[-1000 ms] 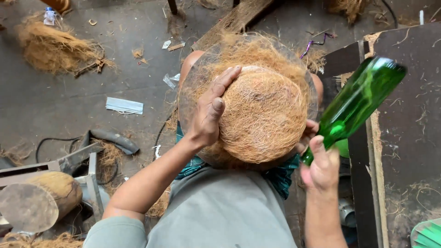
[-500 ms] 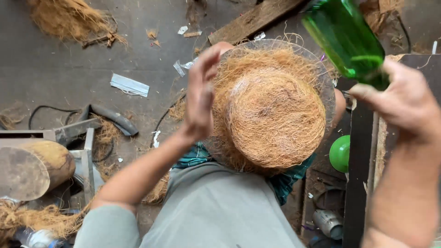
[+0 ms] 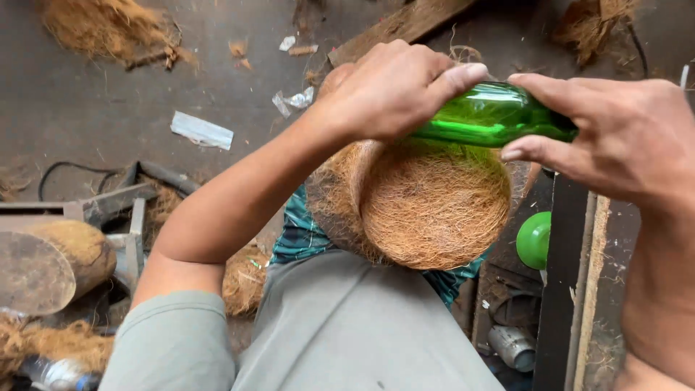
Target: The person uses a green glass bottle to press and smooth the surface of a coconut fiber hat held on the lap. The person rotates the hat and repeatedly rolls the bottle over the fibers, then adjusts the fibers by hand.
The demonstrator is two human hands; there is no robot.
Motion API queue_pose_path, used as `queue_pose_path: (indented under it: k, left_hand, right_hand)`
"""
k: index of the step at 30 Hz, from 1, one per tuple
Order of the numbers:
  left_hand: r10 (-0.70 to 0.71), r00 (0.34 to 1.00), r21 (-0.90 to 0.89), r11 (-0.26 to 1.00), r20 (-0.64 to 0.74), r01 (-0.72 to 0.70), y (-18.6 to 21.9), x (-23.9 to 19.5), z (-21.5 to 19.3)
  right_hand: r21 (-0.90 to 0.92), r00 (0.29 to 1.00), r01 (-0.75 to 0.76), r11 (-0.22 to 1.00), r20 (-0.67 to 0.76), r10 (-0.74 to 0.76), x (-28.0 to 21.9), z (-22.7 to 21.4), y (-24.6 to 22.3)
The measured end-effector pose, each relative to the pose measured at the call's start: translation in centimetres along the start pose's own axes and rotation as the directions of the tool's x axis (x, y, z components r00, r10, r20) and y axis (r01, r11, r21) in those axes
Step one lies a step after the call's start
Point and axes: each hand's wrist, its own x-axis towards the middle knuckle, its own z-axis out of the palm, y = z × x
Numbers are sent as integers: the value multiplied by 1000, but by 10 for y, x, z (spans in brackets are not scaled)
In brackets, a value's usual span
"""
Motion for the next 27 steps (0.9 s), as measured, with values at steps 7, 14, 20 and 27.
queue_pose_path:
  k: [7, 14, 20, 27]
  left_hand:
    - [489, 742, 433, 852, -458, -294, -4, -49, 37]
    - [576, 651, 608, 764, -494, -214, 0, -81, 72]
    - [620, 646, 575, 751, -445, -325, 23, -104, 70]
    - [701, 590, 594, 689, -401, -415, 22, -147, 86]
  right_hand:
    - [-114, 959, 116, 987, -245, -141, -28, 13, -22]
    - [-83, 906, 150, 985, -388, -170, -55, 32, -40]
    - [266, 939, 181, 947, -333, -86, -91, 58, -47]
    - [140, 933, 124, 982, -355, -67, -110, 49, -81]
